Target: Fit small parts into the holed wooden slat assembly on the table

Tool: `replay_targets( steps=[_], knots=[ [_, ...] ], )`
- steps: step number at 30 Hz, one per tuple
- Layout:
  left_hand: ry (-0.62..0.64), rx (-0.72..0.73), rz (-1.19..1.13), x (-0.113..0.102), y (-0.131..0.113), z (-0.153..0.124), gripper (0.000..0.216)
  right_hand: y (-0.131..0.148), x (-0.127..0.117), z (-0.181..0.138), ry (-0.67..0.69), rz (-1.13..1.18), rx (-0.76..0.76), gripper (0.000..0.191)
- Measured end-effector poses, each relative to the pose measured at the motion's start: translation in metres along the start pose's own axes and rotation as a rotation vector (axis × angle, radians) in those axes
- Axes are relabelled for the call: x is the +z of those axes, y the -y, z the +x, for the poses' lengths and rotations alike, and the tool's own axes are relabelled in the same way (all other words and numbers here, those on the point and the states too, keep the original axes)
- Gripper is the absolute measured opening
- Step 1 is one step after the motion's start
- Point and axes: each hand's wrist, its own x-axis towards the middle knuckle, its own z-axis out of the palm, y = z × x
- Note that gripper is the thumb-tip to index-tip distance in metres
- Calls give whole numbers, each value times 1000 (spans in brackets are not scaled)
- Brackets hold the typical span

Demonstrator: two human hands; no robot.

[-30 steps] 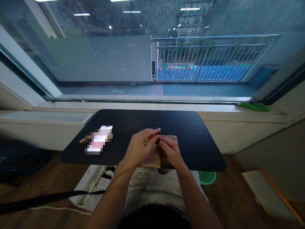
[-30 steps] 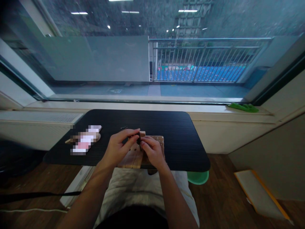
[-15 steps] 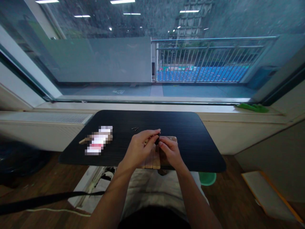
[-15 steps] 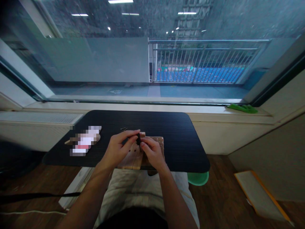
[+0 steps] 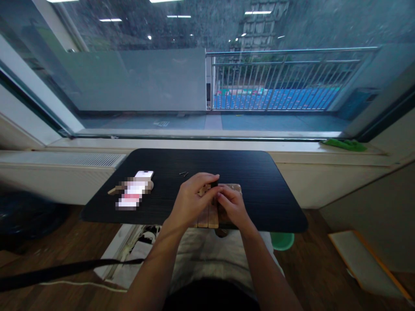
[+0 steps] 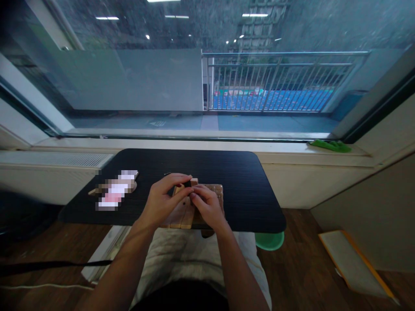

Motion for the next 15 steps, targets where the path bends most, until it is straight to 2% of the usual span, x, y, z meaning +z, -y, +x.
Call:
replay_targets(
  steps=[4, 15],
  knots=[
    [-37, 37, -17, 2, -1, 1, 12, 2, 1, 0, -10, -3, 13, 16],
    [-14, -4, -17, 3, 0, 1, 14, -2, -2, 0, -9, -9, 30, 15]
  ],
)
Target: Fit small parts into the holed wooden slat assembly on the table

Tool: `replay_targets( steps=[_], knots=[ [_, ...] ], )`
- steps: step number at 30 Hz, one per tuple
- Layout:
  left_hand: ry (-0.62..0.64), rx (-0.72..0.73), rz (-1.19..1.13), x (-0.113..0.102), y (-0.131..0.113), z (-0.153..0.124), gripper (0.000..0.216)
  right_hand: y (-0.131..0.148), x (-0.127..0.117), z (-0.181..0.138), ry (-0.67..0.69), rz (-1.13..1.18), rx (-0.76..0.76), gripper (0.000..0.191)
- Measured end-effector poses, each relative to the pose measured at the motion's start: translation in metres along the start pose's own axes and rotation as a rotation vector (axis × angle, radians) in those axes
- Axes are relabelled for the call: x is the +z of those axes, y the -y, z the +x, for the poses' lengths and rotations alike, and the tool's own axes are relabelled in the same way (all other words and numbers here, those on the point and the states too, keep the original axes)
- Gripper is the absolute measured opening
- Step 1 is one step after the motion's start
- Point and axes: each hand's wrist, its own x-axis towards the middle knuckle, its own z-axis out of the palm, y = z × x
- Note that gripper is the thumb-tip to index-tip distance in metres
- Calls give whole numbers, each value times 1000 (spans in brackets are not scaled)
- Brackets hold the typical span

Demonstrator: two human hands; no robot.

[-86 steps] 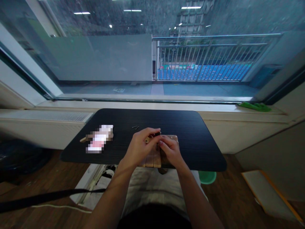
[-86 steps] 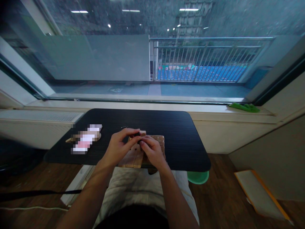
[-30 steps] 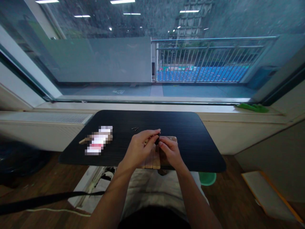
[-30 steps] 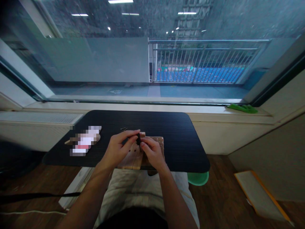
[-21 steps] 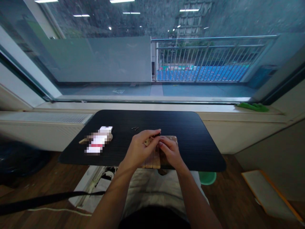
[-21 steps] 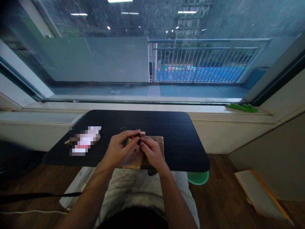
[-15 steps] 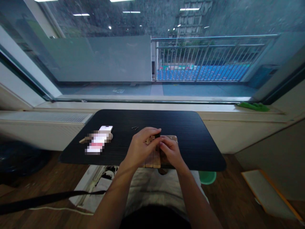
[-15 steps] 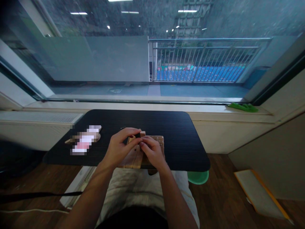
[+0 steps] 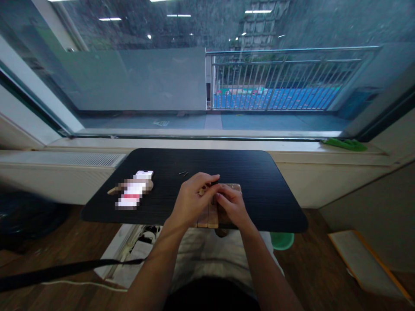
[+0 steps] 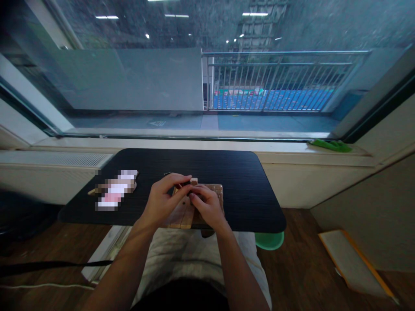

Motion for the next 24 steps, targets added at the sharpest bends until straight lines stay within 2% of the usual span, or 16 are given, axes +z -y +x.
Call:
replay_targets(
  steps=[11, 24],
  knots=[
    [27, -46, -6, -1, -2, -2, 16, 0, 1, -1, -4, 13, 63, 19],
    [22, -87, 1, 0, -4, -3, 19, 6, 1, 2, 37, 14, 8, 21]
  ],
)
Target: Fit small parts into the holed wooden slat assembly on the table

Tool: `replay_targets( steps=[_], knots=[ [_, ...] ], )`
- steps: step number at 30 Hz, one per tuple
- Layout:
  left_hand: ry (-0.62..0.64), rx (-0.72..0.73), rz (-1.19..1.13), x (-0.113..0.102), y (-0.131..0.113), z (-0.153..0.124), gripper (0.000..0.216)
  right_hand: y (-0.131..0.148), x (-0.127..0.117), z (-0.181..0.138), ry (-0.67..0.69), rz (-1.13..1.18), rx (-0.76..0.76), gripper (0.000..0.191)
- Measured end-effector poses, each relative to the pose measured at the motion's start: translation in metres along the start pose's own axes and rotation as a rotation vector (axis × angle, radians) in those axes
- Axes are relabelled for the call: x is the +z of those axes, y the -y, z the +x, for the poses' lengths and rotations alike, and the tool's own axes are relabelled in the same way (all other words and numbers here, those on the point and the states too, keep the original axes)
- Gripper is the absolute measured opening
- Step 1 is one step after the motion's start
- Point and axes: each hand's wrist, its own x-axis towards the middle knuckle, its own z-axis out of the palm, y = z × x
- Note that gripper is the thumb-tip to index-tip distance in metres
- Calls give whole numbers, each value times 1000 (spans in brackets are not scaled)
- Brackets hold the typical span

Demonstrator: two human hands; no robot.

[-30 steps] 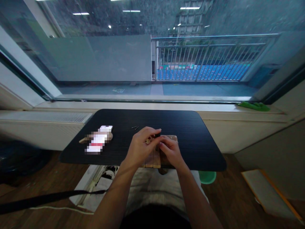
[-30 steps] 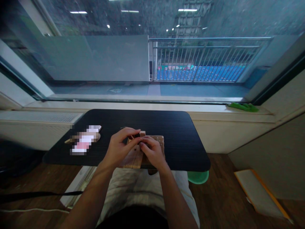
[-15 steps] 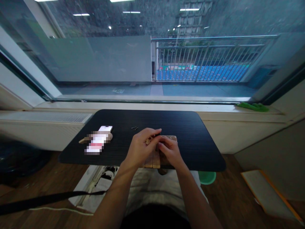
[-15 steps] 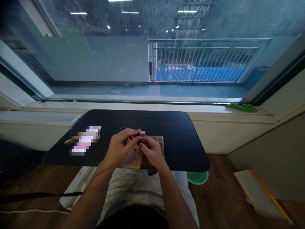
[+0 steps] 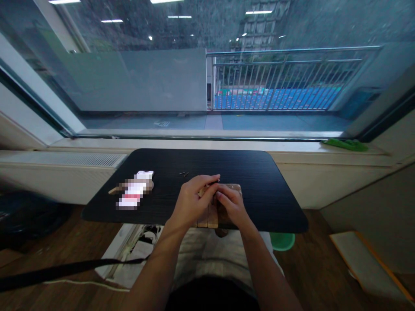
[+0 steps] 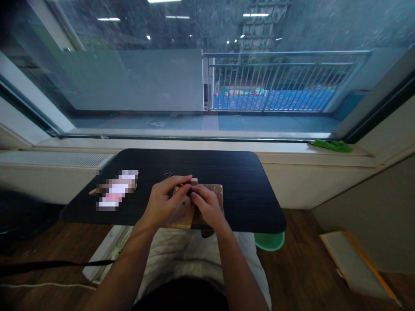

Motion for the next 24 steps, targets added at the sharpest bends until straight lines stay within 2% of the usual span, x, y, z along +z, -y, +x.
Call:
replay_targets(
  steps=[14, 24],
  knots=[
    [-1, 1, 15, 0, 2, -1, 19, 3, 1, 1, 27, 20, 16, 23],
    [-41, 98, 25, 0, 1, 2, 14, 1, 1, 0, 10, 12, 29, 22]
  ],
)
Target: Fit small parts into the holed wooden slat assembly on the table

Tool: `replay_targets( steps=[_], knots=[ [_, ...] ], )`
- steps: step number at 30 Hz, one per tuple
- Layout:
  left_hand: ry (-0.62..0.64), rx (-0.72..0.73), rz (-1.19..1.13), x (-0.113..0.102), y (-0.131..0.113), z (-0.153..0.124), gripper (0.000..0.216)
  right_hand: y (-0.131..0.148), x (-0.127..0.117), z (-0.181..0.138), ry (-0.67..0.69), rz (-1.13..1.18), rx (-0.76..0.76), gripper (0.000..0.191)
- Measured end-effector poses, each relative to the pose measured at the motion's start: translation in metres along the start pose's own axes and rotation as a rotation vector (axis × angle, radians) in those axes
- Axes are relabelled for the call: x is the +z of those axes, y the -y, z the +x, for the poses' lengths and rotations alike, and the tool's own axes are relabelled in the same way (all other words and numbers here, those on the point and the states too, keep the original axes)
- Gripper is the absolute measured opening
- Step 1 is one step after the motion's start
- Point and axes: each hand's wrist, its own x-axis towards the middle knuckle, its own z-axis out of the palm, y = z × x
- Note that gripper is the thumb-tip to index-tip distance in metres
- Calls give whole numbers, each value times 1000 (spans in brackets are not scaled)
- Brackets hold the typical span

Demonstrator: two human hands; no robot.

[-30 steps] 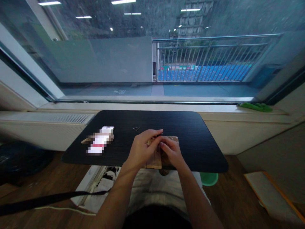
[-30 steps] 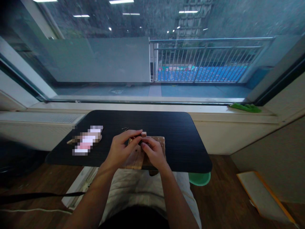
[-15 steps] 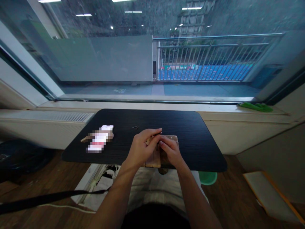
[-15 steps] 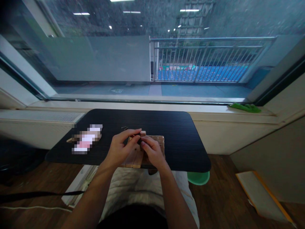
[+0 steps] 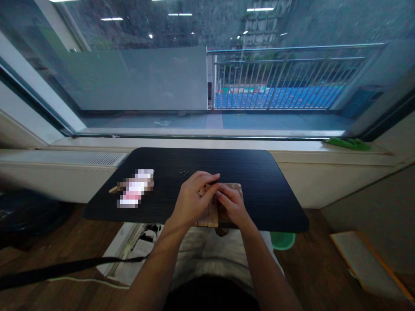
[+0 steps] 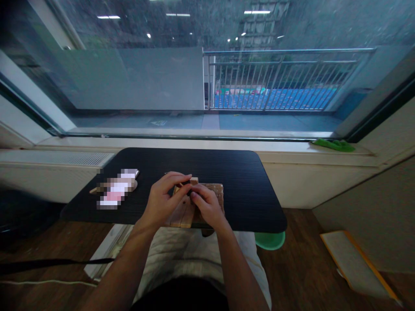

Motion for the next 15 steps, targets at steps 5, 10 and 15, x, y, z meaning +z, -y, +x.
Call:
replay_targets(
  steps=[5, 10, 15],
  knots=[
    [53, 2, 66, -3, -1, 0, 16, 2, 0, 1, -2, -14, -9, 23],
    [71, -10, 113, -4, -1, 0, 15, -1, 0, 0, 3, -7, -11, 22],
    [85, -10, 122, -5, -2, 0, 13, -2, -1, 0, 1, 6, -2, 20]
  ],
)
